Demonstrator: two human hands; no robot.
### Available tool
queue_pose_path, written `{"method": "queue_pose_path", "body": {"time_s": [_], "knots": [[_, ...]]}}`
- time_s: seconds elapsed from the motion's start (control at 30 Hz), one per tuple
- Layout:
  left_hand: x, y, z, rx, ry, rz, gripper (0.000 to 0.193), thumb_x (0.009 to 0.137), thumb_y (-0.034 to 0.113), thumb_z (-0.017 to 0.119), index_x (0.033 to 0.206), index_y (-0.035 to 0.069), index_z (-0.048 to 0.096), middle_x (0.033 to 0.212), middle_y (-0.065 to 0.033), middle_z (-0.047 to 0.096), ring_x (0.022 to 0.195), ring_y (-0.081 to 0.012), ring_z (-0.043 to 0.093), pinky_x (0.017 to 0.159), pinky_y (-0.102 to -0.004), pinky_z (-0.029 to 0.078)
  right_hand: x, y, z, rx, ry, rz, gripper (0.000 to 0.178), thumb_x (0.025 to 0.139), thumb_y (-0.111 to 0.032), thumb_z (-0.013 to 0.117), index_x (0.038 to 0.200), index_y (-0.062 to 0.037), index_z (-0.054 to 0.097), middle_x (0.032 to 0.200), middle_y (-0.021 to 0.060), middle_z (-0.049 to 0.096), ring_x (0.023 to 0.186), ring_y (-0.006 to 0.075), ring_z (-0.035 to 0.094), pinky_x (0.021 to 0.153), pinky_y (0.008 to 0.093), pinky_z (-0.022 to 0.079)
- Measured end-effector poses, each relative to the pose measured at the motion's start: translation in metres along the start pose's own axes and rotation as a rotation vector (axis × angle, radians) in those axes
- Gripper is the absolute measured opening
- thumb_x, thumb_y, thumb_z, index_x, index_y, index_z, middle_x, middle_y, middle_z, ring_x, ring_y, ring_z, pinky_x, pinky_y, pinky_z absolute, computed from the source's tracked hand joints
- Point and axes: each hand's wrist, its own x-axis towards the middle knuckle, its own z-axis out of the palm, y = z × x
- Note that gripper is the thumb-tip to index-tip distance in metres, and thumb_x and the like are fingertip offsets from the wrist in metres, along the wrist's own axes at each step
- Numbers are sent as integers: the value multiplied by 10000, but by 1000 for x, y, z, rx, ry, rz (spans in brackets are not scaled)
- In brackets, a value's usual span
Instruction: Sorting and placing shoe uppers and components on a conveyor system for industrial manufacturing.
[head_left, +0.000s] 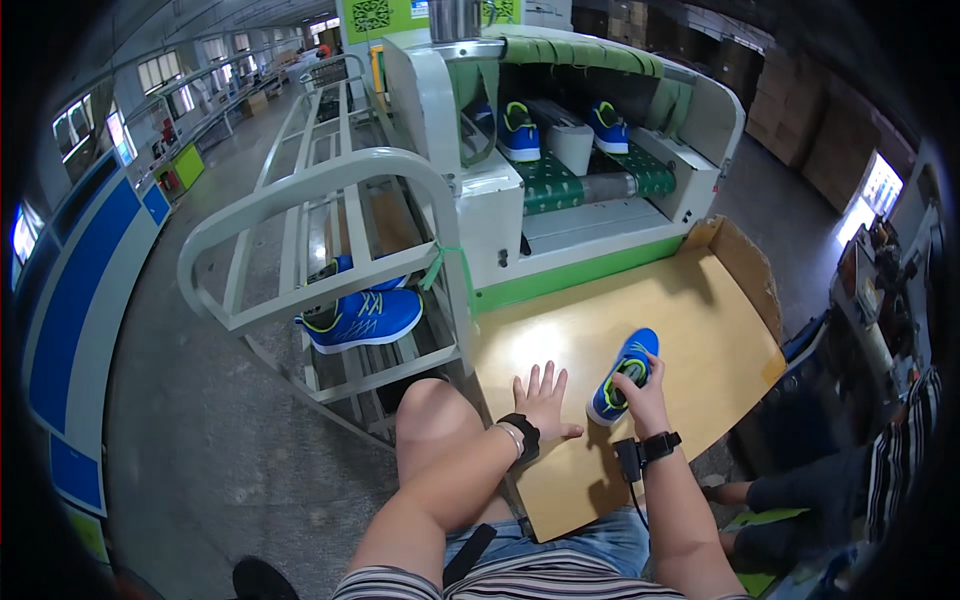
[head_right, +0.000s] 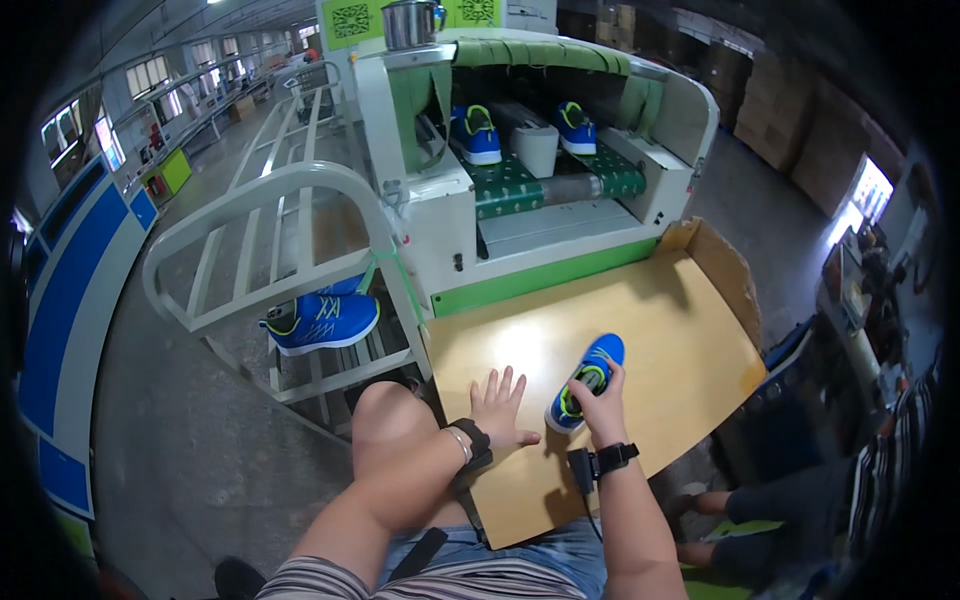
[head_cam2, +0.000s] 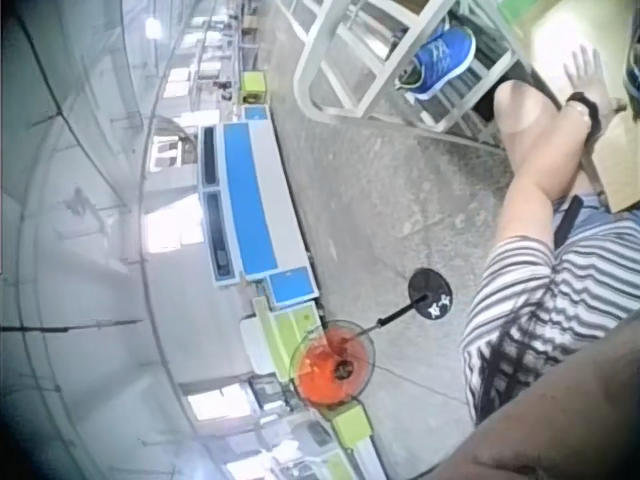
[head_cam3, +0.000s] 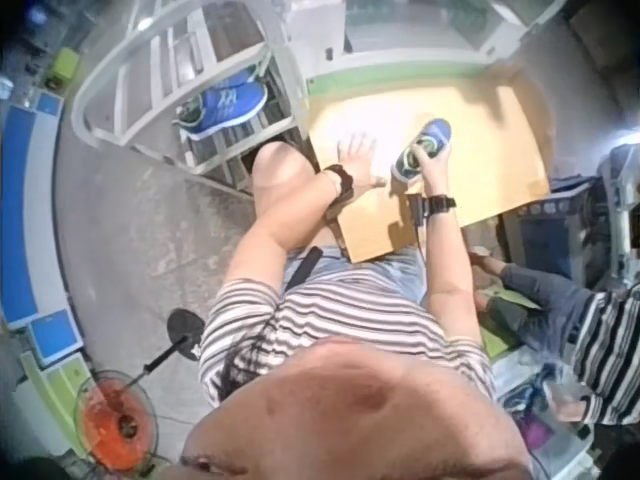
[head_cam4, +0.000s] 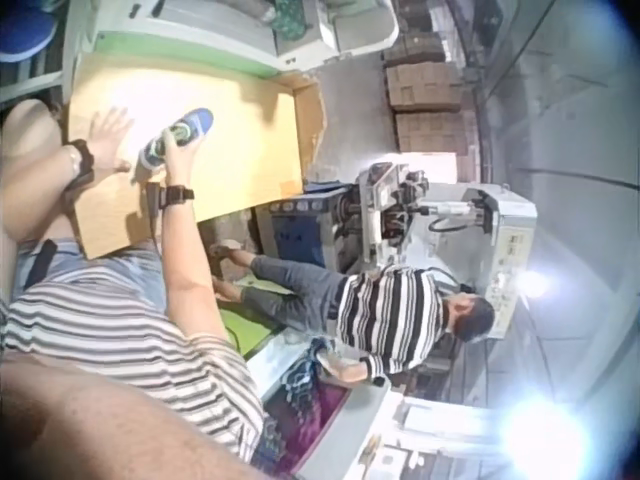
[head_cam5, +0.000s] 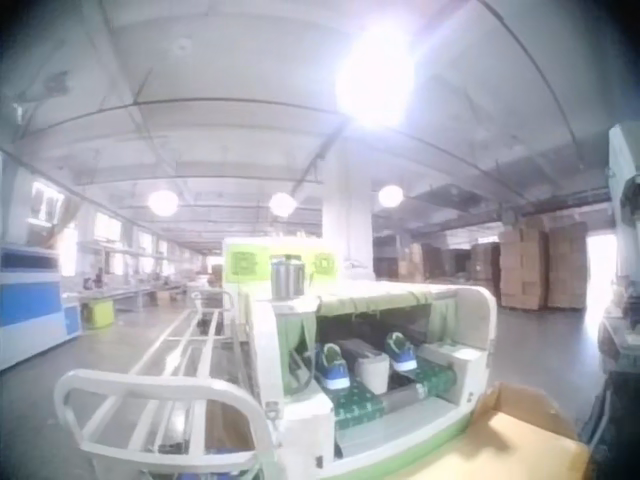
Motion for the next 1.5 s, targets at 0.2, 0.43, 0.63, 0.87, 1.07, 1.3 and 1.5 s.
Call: {"method": "queue_pose_path", "body": {"time_s": [0.2,0.43,0.63,0.87,1.07,1.3,1.5], "knots": [[0,0,-6,41,-25,29,1297,623,710,789,1592,112,168,1660,-226,33,1528,-444,-26,1167,-685,28,-34,-5,5,-195,-363,-109,648,769,-71,642,1378,-62,423,1250,156,531,1175,266,521,1028,372,437],[-13,-10,-17,-239,-3,158,1189,710,486,830,1582,69,137,1630,-242,175,1513,-470,81,1173,-668,80,-52,10,20,-194,-180,-177,646,799,-78,625,1411,-50,421,1347,184,487,1268,277,484,1080,361,392],[-21,-1,-17,-123,58,161,1153,744,389,823,1579,22,118,1629,-234,188,1511,-460,115,1181,-645,123,-56,11,22,-128,-119,-215,619,793,-89,633,1380,-8,456,1340,231,491,1288,375,479,1107,407,380],[-22,-3,-20,-137,68,165,1136,755,375,820,1581,28,123,1621,-232,213,1509,-459,126,1178,-647,149,-57,10,22,-132,-103,-245,615,811,-104,647,1388,-3,461,1349,239,493,1282,378,490,1110,401,384],[-17,-5,-17,-143,61,144,1169,732,372,851,1580,32,122,1630,-223,202,1505,-460,142,1176,-649,148,-56,10,24,-145,-60,-274,627,802,-169,655,1386,-15,484,1318,264,537,1241,399,530,1078,415,424],[-16,-6,-14,-162,82,161,1173,708,335,863,1576,34,133,1620,-215,229,1497,-463,159,1168,-657,137,-56,6,20,-183,-95,-233,622,826,-177,649,1405,-39,470,1353,238,507,1272,379,505,1102,415,404],[-18,4,-18,-175,63,167,1178,699,278,877,1576,43,127,1616,-198,238,1498,-472,146,1164,-671,127,-58,13,18,-208,-68,-226,620,825,-196,649,1405,-65,472,1357,239,505,1261,400,506,1093,424,413]]}}
